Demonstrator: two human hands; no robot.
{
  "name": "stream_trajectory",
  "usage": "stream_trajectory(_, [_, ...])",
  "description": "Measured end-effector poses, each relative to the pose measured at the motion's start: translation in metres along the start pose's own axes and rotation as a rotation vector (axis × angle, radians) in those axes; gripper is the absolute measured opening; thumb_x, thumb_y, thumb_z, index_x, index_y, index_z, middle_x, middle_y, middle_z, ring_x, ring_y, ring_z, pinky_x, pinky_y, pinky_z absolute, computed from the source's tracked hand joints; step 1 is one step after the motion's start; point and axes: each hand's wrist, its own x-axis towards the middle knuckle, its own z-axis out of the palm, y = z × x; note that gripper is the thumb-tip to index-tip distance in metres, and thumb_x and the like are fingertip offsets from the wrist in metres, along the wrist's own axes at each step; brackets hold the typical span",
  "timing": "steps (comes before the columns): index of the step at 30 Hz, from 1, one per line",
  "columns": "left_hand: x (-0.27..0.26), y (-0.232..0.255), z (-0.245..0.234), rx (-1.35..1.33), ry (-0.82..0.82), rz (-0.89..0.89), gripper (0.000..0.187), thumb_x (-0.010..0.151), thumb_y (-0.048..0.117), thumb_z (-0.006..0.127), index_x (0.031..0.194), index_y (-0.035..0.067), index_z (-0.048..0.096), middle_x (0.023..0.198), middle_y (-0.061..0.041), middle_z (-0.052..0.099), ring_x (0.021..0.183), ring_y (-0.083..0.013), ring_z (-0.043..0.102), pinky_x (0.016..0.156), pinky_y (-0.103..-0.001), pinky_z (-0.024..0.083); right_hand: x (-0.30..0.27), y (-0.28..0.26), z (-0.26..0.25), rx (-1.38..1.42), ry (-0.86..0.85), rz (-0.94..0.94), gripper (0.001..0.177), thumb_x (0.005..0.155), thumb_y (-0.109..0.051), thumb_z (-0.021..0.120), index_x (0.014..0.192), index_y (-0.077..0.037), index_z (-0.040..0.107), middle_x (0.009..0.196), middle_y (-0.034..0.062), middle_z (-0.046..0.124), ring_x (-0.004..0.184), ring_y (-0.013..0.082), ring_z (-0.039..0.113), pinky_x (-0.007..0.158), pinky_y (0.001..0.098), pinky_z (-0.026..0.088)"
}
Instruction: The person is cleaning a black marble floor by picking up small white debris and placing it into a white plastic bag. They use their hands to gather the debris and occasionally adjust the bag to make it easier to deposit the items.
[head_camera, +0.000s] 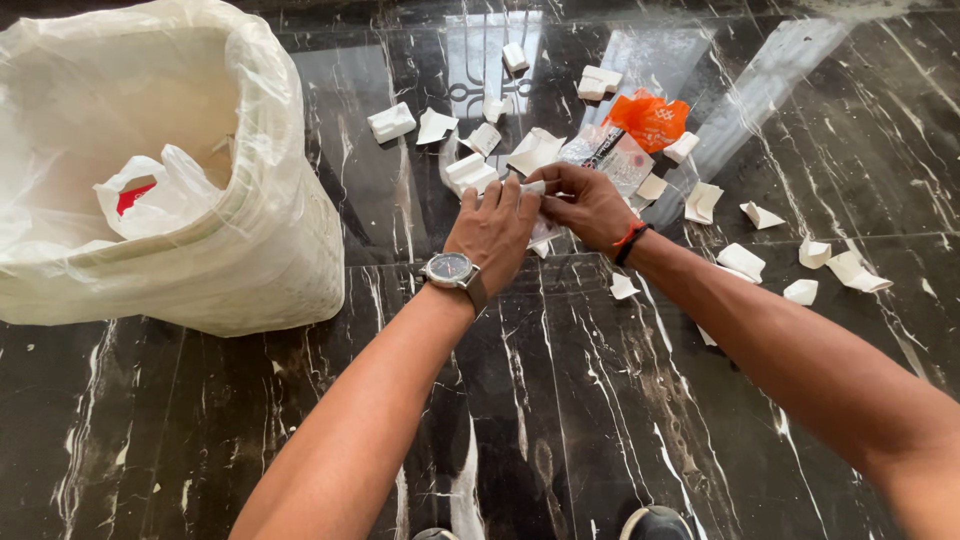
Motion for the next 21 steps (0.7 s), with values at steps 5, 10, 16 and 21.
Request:
stream_trajectory(5, [0.005, 0.003, -0.024, -0.155, -0.076, -0.093, 0.097, 0.074, 0.027, 0.084, 0.150, -0.002, 0.032, 0.129, -0.025, 0.054, 0.121, -0.0399, 0.056, 0.101, -0.056, 0.045, -0.002, -0.002, 0.002, -0.188, 0.114, -0.100, 0.020, 0.102, -0.008, 0.061, 0.121, -0.003, 0.060, 0.110, 0.0048, 0.069, 0.092, 0.0096, 0.074, 0.077, 0.0262, 0.063])
stream_trajectory(10, [0.006, 0.010, -0.037, -0.157, -0.121, -0.133, 0.099, 0.070, 0.027, 0.086, 0.146, -0.005, 0.032, 0.131, -0.023, 0.053, 0.124, -0.0385, 0.054, 0.105, -0.054, 0.044, -0.009, -0.012, 0.009, -0.482, 0.231, -0.279, 0.022, 0.101, -0.005, 0.063, 0.123, -0.006, 0.061, 0.113, 0.0101, 0.070, 0.095, 0.0163, 0.073, 0.077, 0.0332, 0.062])
stream_trajectory(16, [0.003, 0.004, -0.022, 0.026, 0.080, -0.104, 0.060, 0.089, 0.011, 0.071, 0.142, -0.002, 0.045, 0.128, -0.017, 0.060, 0.119, -0.0320, 0.062, 0.100, -0.044, 0.052, -0.009, -0.021, 0.012, -0.398, 0.183, -0.212, 0.020, 0.101, -0.005, 0.061, 0.121, -0.005, 0.059, 0.112, 0.0077, 0.070, 0.088, 0.0158, 0.076, 0.072, 0.0316, 0.062])
stream_trajectory(21, [0.004, 0.005, -0.015, 0.047, 0.070, -0.058, 0.043, 0.094, 0.011, 0.064, 0.133, -0.003, 0.052, 0.125, -0.018, 0.063, 0.118, -0.0329, 0.065, 0.096, -0.046, 0.055, -0.006, -0.015, 0.012, -0.187, 0.163, -0.093, 0.018, 0.099, 0.002, 0.057, 0.116, -0.002, 0.060, 0.102, 0.0098, 0.072, 0.089, 0.0163, 0.077, 0.078, 0.0298, 0.067])
